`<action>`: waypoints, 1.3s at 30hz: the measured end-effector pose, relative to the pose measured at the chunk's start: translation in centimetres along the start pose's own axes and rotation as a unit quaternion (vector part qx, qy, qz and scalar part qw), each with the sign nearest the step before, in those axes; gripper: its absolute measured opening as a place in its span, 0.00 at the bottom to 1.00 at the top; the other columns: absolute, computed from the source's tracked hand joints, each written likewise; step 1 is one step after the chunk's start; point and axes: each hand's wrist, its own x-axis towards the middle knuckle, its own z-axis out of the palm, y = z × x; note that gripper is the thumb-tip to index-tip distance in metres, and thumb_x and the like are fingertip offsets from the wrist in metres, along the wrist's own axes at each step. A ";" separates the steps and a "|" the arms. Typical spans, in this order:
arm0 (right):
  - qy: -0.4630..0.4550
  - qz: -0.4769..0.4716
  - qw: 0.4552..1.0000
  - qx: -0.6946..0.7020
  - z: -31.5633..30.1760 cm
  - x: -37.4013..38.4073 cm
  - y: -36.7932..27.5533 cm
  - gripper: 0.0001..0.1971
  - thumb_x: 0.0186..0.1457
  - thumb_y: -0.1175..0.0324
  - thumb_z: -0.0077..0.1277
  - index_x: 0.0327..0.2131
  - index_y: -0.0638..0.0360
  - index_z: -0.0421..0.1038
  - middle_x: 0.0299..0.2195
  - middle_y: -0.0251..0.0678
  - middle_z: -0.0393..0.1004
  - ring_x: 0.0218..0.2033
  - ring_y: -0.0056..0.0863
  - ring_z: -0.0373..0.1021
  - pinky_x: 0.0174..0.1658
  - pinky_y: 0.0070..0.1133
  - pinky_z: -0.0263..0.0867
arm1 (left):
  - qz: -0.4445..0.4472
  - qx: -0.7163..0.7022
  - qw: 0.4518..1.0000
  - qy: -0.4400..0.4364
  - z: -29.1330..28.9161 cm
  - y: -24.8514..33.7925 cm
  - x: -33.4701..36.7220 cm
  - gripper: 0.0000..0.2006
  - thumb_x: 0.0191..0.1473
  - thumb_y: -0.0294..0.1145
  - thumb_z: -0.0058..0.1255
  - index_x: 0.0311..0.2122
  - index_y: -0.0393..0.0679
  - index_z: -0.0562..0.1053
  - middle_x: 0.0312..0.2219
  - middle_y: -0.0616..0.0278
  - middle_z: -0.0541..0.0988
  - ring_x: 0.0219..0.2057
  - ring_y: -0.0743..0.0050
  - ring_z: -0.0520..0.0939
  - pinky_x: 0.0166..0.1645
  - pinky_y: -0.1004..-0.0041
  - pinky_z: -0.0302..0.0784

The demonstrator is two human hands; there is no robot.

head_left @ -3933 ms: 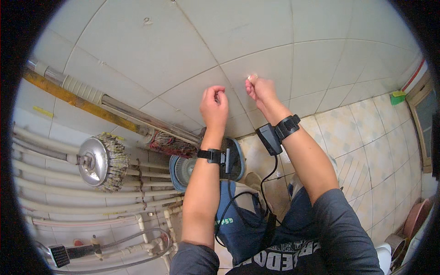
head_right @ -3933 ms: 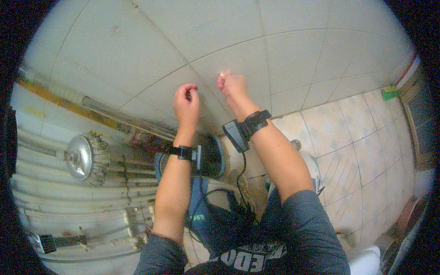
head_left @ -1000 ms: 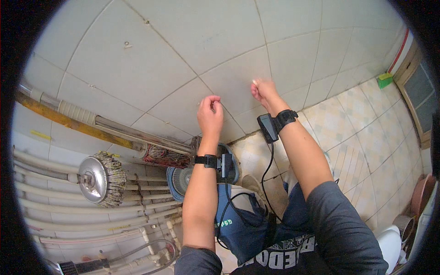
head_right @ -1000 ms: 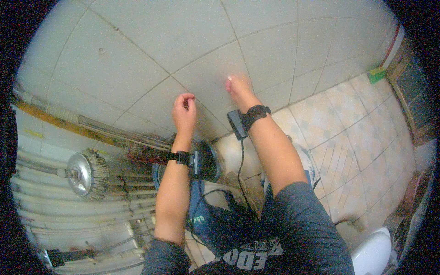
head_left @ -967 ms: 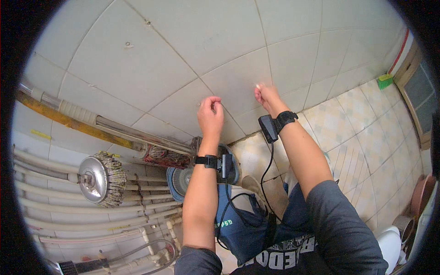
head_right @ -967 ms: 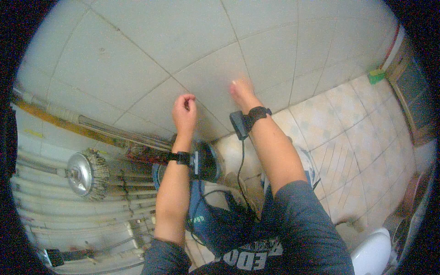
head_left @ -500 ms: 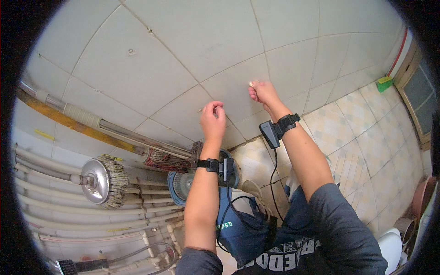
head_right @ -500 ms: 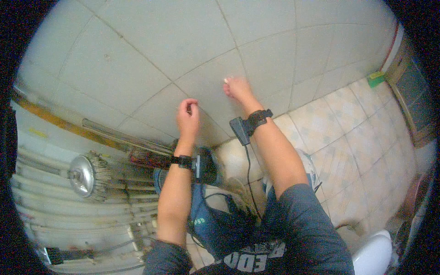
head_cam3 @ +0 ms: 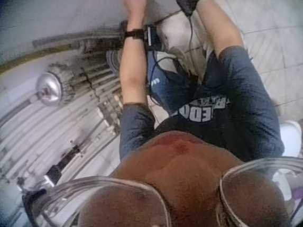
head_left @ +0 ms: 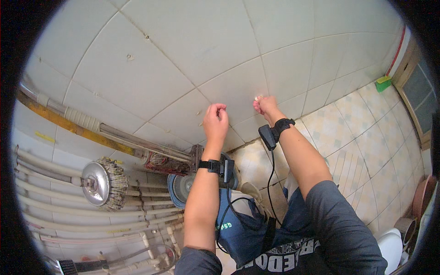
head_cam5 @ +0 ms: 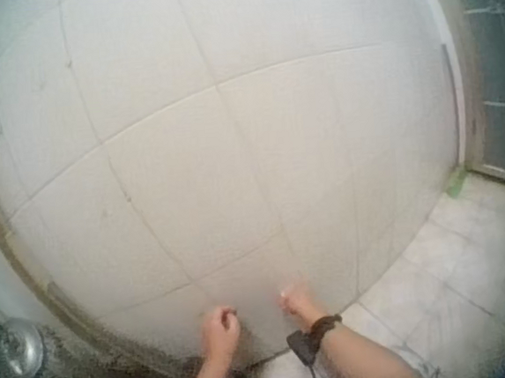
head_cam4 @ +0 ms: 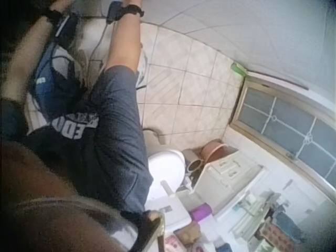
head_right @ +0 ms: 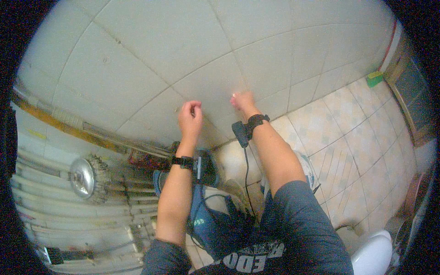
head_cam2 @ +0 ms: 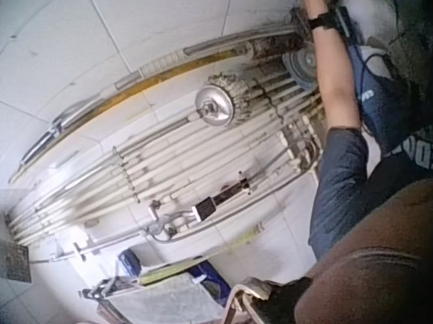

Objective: The recorder uses a piece of white paper or cloth to wipe and clean specific spots on the bathroom wall tiles.

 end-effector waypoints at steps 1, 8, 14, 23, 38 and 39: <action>0.003 -0.008 1.000 -0.009 -0.1 0.2 0.0 0.07 0.50 0.69 0.40 0.24 0.61 0.65 0.16 0.30 0.67 0.15 0.16 0.63 0.16 0.11 0.60 | 0.006 -0.010 1.000 0.003 0.3 0.1 0.0 0.04 0.41 0.25 0.42 0.25 0.41 0.69 0.22 0.61 0.71 0.22 0.71 0.72 0.28 0.73 0.67; -0.077 -0.073 0.993 0.046 2.9 -2.8 -4.4 0.08 0.50 0.69 0.40 0.25 0.62 0.67 0.20 0.34 0.69 0.19 0.21 0.65 0.20 0.16 0.61 | -0.013 -0.011 1.000 0.005 0.1 -1.2 0.1 0.04 0.41 0.25 0.42 0.26 0.41 0.69 0.22 0.60 0.71 0.22 0.71 0.72 0.28 0.73 0.67; -0.027 -0.012 0.997 0.075 0.7 -0.3 -1.9 0.08 0.52 0.69 0.38 0.27 0.63 0.66 0.17 0.31 0.67 0.14 0.17 0.63 0.16 0.13 0.61 | 0.020 0.001 1.000 -0.009 0.4 -0.5 0.4 0.04 0.41 0.25 0.42 0.26 0.41 0.69 0.21 0.59 0.71 0.22 0.70 0.72 0.27 0.74 0.67; -0.037 -0.044 0.997 0.047 1.0 -0.8 -1.9 0.08 0.51 0.68 0.39 0.27 0.63 0.65 0.18 0.32 0.68 0.15 0.17 0.64 0.17 0.13 0.62 | 0.005 0.010 1.000 -0.018 0.9 0.0 -0.2 0.04 0.41 0.25 0.42 0.26 0.41 0.69 0.22 0.60 0.71 0.22 0.69 0.73 0.27 0.73 0.67; 0.019 -0.014 0.996 0.081 -0.4 -0.2 -0.5 0.08 0.50 0.70 0.40 0.27 0.66 0.65 0.19 0.35 0.68 0.16 0.18 0.65 0.18 0.13 0.64 | 0.017 0.001 1.000 0.001 0.2 0.2 -0.2 0.04 0.41 0.25 0.42 0.25 0.40 0.69 0.22 0.60 0.71 0.22 0.70 0.72 0.28 0.74 0.67; 0.012 -0.033 0.996 0.081 -0.2 -0.5 -0.8 0.09 0.50 0.69 0.40 0.27 0.66 0.65 0.19 0.35 0.68 0.17 0.19 0.66 0.18 0.14 0.65 | 0.003 0.004 1.000 -0.005 0.2 0.3 -0.4 0.04 0.41 0.25 0.42 0.25 0.40 0.69 0.22 0.60 0.71 0.22 0.70 0.72 0.28 0.74 0.67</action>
